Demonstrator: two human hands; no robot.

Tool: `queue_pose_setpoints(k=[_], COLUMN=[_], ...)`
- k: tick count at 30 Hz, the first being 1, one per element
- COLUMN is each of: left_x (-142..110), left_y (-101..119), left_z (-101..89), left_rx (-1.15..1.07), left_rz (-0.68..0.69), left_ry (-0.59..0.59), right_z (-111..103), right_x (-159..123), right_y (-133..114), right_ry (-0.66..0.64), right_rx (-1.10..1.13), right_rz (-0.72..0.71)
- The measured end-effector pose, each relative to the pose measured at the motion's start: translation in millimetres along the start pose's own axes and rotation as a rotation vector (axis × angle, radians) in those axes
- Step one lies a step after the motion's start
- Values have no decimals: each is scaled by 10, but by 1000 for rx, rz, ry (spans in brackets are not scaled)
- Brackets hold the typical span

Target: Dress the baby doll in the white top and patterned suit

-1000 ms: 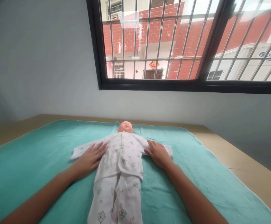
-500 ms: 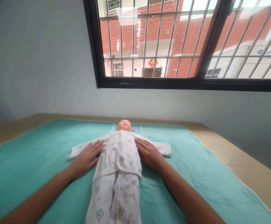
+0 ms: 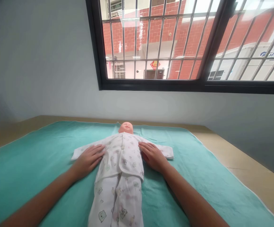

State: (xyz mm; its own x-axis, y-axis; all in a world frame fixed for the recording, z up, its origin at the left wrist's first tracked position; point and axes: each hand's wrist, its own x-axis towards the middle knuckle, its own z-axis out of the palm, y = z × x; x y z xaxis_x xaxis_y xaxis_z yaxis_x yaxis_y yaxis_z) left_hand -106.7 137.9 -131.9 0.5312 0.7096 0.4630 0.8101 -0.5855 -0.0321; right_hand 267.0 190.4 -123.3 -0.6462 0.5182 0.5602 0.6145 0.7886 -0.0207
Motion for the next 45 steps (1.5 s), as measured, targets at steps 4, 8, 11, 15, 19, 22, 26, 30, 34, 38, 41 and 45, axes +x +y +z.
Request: queue_pose_setpoints(k=[4, 8, 11, 15, 19, 22, 26, 30, 34, 38, 41, 45], left_x=[-56, -205, -331, -405, -409, -421, -422, -412, -441, -464, -452, -425], left_y=[51, 317, 684, 1072, 1119, 1052, 1020, 1036, 1024, 1000, 1004, 1029], left_z=[-74, -190, -288, -360, -337, -299, -277, -315, -362, -375, -382, -403], left_rx=[-36, -203, -371, -553, -643, -590, -512, -519, -514, -457, -414, -380], left_rz=[-34, -132, -240, -364, -437, -397, -424, -491, -516, -429, -395, -404], left_ry=[77, 148, 156, 134, 96, 54, -17, -84, -22, 46, 35, -29], right_z=[-30, -226, -431, -536, -428, -358, -342, -335, -321, -331, -347, -363], right_x=[-191, -555, -730, -655, -496, -480, -521, -524, -508, -507, -524, -557], right_y=[-19, -188, -507, -1010, -1240, -1226, -1177, -1165, -1153, -1152, -1150, -1132], right_ry=[-74, -200, -250, -240, -287, -256, -233, -225, -194, -150, -125, -79], right_rx=[50, 152, 258, 452, 477, 473, 490, 524, 551, 539, 517, 480], right_rz=[79, 275, 450, 595, 667, 628, 649, 614, 606, 568, 557, 559])
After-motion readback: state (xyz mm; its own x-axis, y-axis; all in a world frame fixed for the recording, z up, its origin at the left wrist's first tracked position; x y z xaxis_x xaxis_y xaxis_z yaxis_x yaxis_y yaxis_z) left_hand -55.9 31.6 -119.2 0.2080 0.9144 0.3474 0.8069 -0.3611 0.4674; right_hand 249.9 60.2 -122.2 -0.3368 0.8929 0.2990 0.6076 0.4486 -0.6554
